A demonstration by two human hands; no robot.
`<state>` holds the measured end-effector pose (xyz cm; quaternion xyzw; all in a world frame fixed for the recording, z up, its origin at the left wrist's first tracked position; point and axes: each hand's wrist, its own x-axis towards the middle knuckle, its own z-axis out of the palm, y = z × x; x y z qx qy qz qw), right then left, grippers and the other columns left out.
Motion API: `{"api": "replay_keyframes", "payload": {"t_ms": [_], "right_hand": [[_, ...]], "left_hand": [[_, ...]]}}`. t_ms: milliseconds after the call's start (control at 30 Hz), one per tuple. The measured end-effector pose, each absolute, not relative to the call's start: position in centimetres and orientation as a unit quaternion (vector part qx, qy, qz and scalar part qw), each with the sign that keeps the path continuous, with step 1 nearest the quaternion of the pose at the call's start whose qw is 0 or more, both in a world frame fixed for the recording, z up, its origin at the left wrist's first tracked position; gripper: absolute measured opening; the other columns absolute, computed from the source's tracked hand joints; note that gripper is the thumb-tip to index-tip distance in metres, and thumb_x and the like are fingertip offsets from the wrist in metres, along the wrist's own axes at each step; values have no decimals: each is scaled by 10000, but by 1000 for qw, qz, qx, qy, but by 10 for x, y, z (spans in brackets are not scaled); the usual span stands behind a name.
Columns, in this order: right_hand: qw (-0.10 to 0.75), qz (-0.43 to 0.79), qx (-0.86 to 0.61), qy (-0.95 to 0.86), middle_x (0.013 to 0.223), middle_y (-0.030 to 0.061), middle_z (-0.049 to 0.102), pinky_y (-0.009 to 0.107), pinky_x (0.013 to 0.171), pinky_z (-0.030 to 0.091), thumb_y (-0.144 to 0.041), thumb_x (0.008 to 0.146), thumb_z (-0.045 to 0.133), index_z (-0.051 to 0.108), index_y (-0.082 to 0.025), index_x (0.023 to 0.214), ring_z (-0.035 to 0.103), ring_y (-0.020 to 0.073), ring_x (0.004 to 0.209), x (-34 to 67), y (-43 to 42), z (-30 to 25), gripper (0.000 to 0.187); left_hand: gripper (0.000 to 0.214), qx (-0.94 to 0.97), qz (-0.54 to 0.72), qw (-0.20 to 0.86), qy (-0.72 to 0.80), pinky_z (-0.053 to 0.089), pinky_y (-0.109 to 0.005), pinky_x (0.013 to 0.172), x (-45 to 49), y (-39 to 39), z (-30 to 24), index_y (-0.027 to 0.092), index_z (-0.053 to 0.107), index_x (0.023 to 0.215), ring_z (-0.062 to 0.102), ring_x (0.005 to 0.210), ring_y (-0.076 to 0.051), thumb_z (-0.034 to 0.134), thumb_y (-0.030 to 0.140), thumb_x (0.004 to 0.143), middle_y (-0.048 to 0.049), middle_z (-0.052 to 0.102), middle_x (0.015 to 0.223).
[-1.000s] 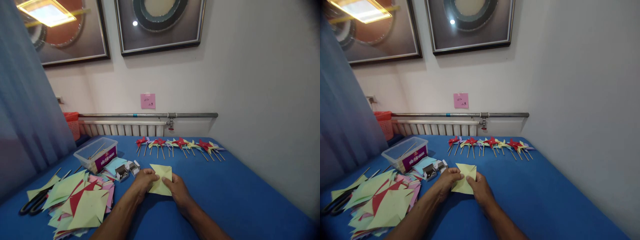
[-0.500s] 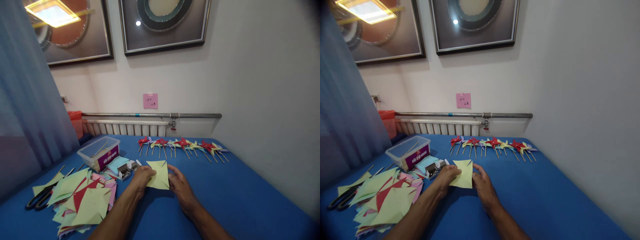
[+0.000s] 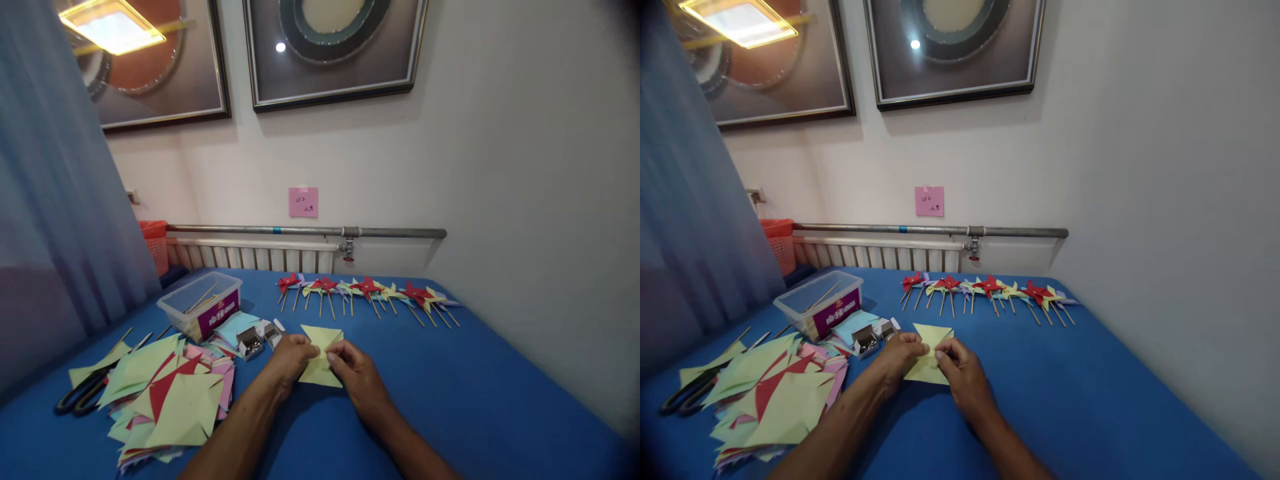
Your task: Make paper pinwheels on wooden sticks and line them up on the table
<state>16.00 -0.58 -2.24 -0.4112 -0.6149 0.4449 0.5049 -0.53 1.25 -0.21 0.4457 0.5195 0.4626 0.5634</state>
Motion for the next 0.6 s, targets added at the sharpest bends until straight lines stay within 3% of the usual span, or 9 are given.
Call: {"api": "replay_keyframes", "payload": {"t_ms": [400,600], "right_hand": [[548,392,-452,-585,656,-48,524,266,564,416,-495,842,640,621,-227,903,523,164,602,155,-4,-28,276],[547,360,-490,-575,640,-45,525,271,536,402,-486,847,612,608,-246,869,505,170,577,154,-5,-29,241]], "left_hand": [[281,421,464,615,479,333,-252,502,4,7,-5,199,538,610,450,457,-101,789,313,555,32,564,506],[403,403,476,634,457,382,-255,525,9,5,-7,187,547,618,513,493,-117,879,397,527,9,611,541]]}}
